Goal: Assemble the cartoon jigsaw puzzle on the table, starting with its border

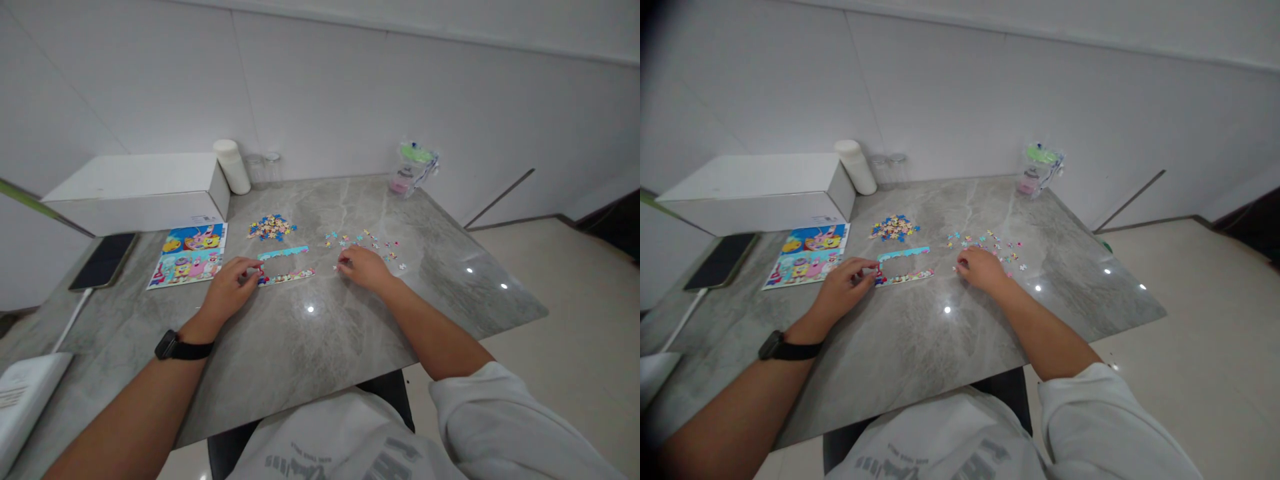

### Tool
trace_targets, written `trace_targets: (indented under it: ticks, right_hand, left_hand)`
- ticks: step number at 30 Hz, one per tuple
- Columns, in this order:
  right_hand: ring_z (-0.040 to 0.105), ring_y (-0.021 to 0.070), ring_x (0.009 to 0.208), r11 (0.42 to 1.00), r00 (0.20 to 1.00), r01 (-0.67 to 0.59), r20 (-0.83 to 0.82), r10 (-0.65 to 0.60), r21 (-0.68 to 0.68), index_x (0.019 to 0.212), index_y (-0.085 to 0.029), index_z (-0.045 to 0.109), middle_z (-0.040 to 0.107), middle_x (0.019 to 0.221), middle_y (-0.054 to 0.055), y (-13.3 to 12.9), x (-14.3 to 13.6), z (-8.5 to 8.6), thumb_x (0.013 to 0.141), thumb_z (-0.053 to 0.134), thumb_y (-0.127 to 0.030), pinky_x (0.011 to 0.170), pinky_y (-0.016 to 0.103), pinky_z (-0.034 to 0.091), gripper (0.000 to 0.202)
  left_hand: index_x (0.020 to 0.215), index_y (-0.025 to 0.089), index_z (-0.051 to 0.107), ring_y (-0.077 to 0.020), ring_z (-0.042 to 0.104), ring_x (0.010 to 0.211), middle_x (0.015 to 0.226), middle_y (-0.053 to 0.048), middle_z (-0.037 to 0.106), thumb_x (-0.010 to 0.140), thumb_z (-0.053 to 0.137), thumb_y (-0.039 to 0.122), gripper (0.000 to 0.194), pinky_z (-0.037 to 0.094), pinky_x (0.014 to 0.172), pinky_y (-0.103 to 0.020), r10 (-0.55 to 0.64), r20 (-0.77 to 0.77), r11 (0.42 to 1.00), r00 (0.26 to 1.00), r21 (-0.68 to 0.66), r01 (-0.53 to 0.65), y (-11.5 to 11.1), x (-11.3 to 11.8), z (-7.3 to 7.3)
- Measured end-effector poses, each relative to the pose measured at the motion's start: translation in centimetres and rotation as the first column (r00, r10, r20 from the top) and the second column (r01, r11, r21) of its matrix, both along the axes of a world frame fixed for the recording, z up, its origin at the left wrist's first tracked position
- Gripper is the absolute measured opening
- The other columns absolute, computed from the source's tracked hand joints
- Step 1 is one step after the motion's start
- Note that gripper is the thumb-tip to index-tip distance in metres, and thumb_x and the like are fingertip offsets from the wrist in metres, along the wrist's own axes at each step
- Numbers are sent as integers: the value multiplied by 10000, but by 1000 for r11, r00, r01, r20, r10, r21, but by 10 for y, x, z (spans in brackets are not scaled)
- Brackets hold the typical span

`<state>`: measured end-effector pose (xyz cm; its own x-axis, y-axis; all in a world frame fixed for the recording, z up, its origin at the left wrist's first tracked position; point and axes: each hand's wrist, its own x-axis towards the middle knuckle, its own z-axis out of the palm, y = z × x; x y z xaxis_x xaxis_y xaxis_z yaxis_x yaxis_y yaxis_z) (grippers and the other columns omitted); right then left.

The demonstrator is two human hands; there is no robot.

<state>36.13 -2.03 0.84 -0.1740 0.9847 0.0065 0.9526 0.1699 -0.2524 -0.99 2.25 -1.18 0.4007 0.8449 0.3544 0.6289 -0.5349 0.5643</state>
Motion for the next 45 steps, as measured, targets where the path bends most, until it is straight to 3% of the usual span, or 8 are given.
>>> trace_targets:
  ticks: [5,10,15,18,23,28,35,45]
  right_hand:
    - [680,238,1142,1000,1000,11,7,-10,-19,1100,-211,778,730,1228,121,-2,-11,-6,984,683,-287,993,309,492,168]
    - [699,206,1021,997,999,-20,-48,16,-72,1036,-202,769,767,1083,86,5,-12,-7,927,685,-162,908,277,493,143]
    - [712,179,929,989,996,-64,-69,55,-133,992,-210,773,800,1003,44,24,-11,3,904,741,-152,813,252,475,110]
    - [717,173,932,990,994,-81,-85,72,-113,1003,-214,789,811,1018,37,42,-17,18,908,760,-164,815,251,473,112]
    - [706,155,868,993,986,-109,-134,102,-53,1004,-225,816,816,997,20,72,-37,39,905,767,-181,804,246,478,119]
    - [714,165,910,987,978,-149,-156,138,-56,989,-232,842,824,1006,26,81,-53,33,908,753,-172,832,249,487,134]
    - [732,156,909,966,966,-186,-213,147,-177,1017,-228,846,833,984,20,75,-54,18,905,738,-156,821,232,498,171]
    - [730,148,862,941,964,-235,-186,193,-244,969,-212,825,820,916,13,70,-60,18,891,724,-127,760,222,482,154]
  left_hand:
    - [1170,192,758,-210,672,947,1131,-93,733,1024,564,336,282,561,896,-368,-24,8,997,1000,77,24,-5,3,3]
    - [1215,217,749,-227,670,1052,1179,-89,715,1032,565,298,272,547,982,-407,-58,16,986,998,158,55,-15,17,18]
    - [1190,232,761,-241,663,1049,1102,-81,722,1033,576,287,249,534,976,-413,-257,-188,956,948,92,277,-30,51,42]
    - [1193,229,771,-259,652,1053,1109,-98,712,1019,597,268,250,526,967,-428,-287,-333,943,898,66,326,-40,73,48]
    - [1263,217,734,-283,621,1051,1133,-122,698,1045,569,297,285,507,909,-445,-181,-436,967,881,84,240,-50,94,28]
    - [1277,231,713,-280,599,1073,1182,-117,678,1048,570,308,281,495,911,-439,-171,-438,968,883,91,232,-44,90,6]
    - [1350,231,684,-297,579,1127,1302,-125,637,1049,582,369,348,480,976,-473,-168,-421,969,891,94,227,-43,90,5]
    - [1387,242,672,-320,573,1162,1302,-141,615,1048,579,464,415,466,960,-485,-180,-454,970,873,64,234,-48,93,6]
